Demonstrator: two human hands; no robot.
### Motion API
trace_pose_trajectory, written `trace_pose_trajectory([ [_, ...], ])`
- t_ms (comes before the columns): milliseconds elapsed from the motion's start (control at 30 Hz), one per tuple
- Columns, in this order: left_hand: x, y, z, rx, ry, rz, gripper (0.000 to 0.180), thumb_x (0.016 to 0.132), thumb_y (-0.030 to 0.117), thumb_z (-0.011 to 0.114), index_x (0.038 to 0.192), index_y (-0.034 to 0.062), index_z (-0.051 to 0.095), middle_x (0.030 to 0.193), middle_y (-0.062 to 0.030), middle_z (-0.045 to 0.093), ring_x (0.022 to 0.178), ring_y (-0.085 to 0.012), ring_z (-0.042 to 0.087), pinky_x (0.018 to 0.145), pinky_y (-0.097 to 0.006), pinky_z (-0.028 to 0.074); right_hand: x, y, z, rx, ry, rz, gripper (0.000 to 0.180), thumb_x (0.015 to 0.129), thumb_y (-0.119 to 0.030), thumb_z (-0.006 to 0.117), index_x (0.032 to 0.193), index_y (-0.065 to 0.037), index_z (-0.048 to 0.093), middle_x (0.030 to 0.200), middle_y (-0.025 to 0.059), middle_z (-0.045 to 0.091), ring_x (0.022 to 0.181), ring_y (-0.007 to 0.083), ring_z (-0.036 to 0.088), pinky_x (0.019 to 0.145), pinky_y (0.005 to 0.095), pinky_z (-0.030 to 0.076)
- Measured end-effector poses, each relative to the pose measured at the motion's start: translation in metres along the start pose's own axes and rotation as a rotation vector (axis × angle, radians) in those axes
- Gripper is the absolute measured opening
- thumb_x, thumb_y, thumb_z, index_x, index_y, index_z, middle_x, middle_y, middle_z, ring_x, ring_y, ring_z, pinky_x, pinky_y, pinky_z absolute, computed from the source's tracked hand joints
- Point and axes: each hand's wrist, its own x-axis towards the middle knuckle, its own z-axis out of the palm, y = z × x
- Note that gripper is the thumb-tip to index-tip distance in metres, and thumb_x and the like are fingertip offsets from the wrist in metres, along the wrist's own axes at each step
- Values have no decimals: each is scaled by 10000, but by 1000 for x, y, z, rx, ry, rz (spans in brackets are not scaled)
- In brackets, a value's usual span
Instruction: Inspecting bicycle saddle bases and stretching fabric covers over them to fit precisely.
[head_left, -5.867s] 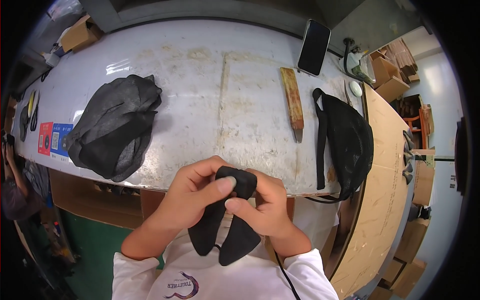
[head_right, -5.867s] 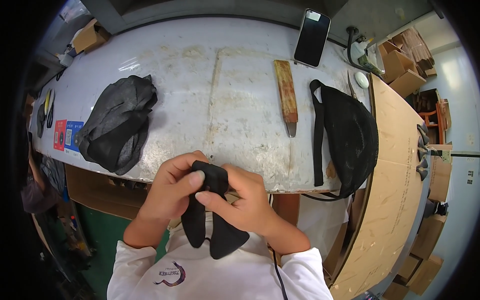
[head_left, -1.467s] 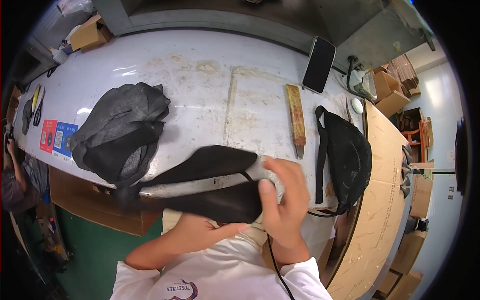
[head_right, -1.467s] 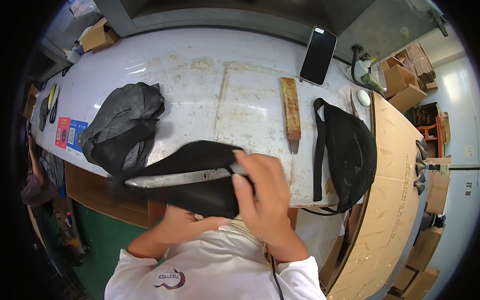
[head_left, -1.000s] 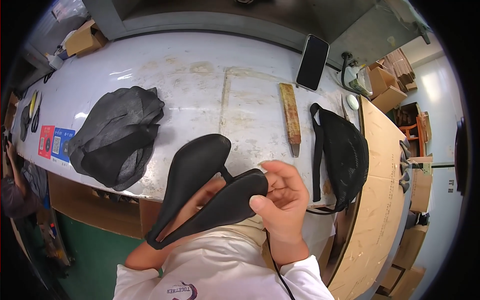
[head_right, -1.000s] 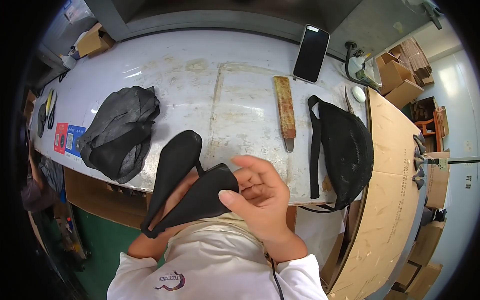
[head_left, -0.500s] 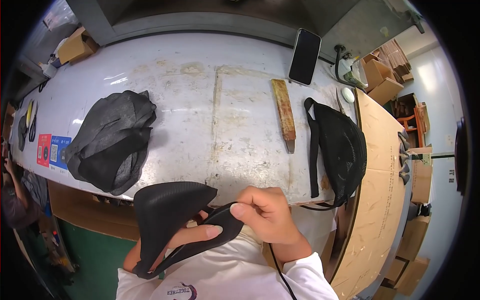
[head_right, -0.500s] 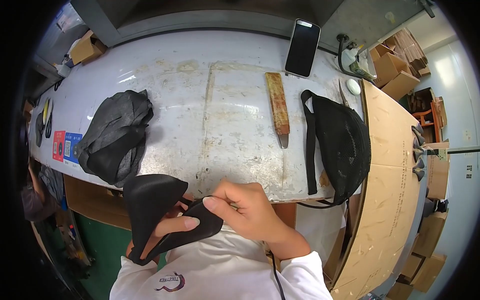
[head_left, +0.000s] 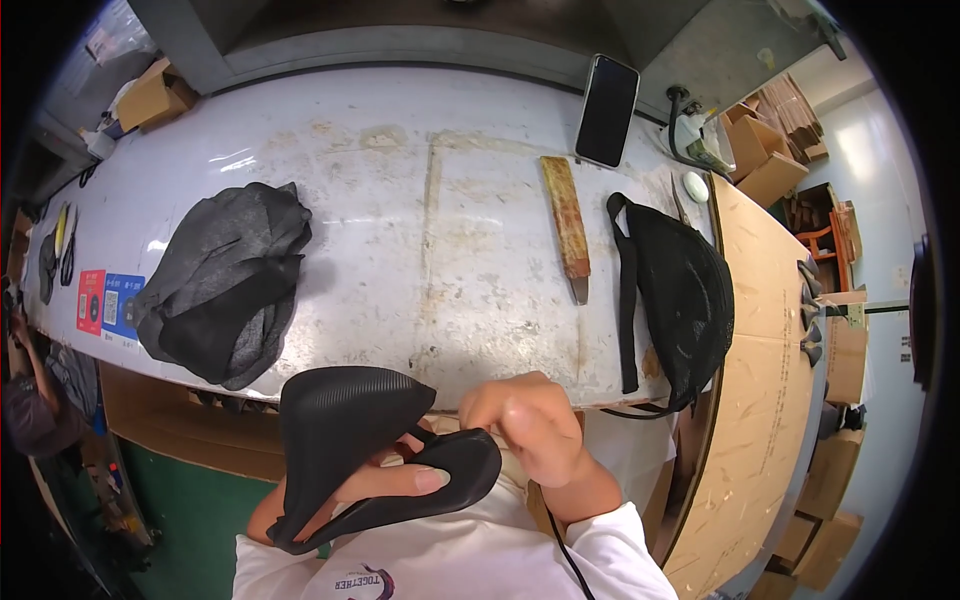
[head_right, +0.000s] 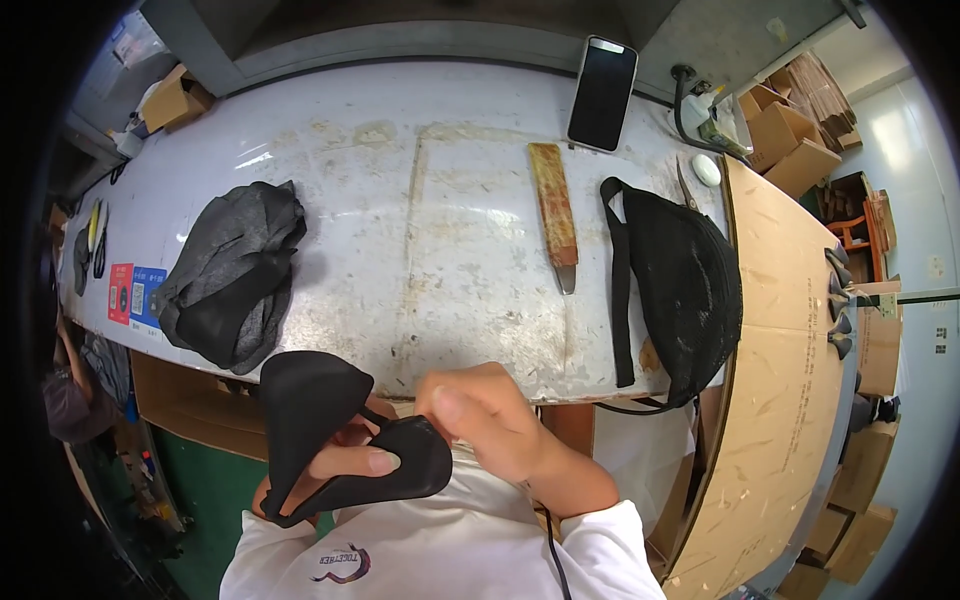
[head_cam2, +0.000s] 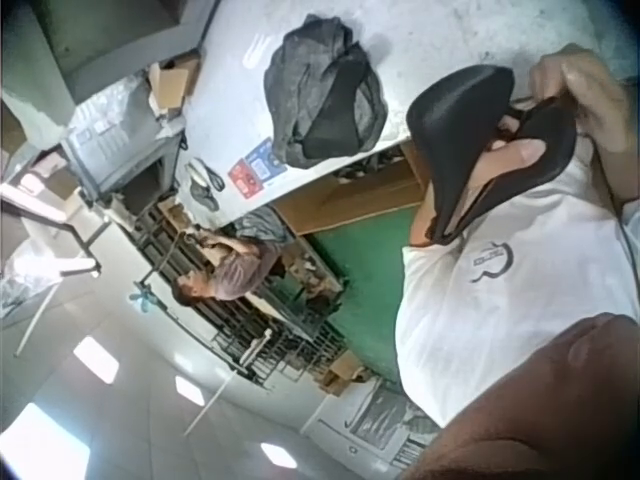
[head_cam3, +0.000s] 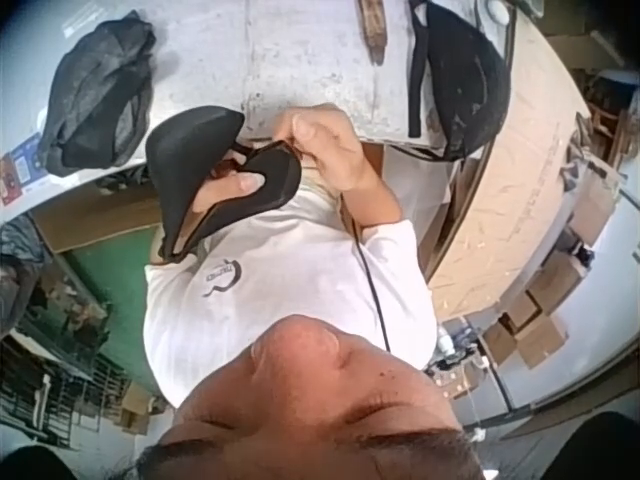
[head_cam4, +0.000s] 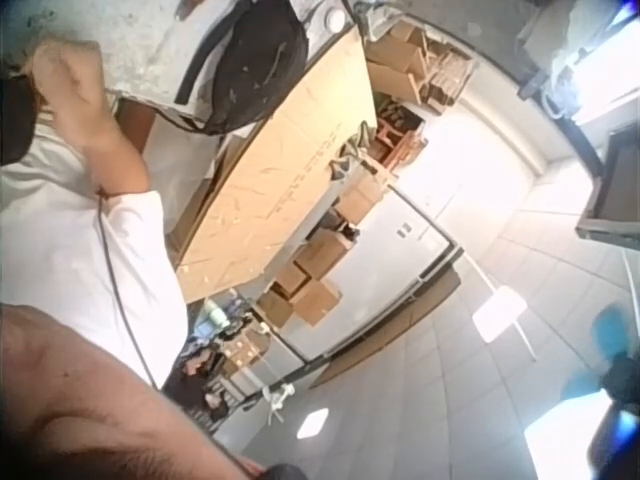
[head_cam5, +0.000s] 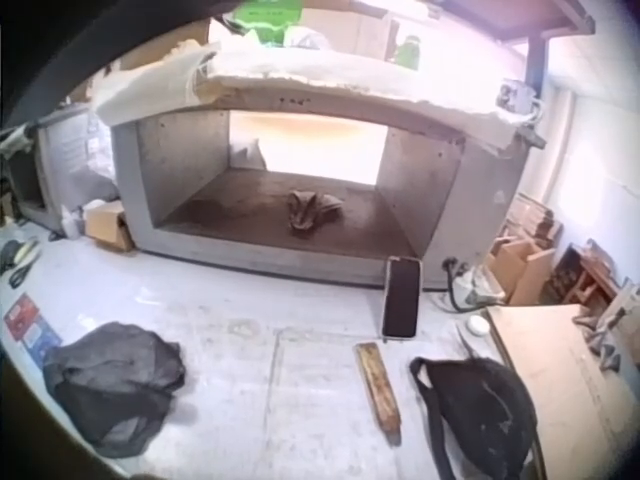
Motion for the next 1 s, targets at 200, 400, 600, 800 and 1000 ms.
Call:
trace_pose_trajectory([
  [200,-5,2,1,-81,-27,-143,387,723,162,844,1014,-35,682,844,-74,654,810,-122,623,696,-259,492,5,-17,-7,-465,-158,122,300,989,-173,487,752,8,515,659,58,498,573,155,443,553,290,360],
  [400,5,1,5,-254,-207,-234,305,795,180,786,998,-25,688,860,-88,674,824,-142,636,757,-293,498,2,-1,6,-42,-90,196,345,1040,-226,482,749,-40,463,621,-36,372,563,61,316,497,259,269],
  [600,6,3,5,50,-237,-71,287,823,203,743,988,-25,690,814,-90,678,787,-128,636,732,-280,477,-5,-11,8,219,-10,467,358,1023,-280,501,760,-38,530,751,1,512,632,60,384,553,225,281],
  [800,3,-10,4,-57,-207,-77,265,827,221,721,945,-15,696,741,-79,663,676,-129,602,635,-276,449,-5,-11,15,257,24,356,359,1029,-278,474,794,-13,534,765,28,539,629,78,418,549,229,311],
  [1000,-1,-4,10,0,74,108,269,842,250,702,903,-12,686,698,-78,630,642,-130,571,594,-275,425,-8,0,13,-527,119,-251,249,1001,-155,473,813,-3,530,732,87,570,580,126,482,540,267,399],
])
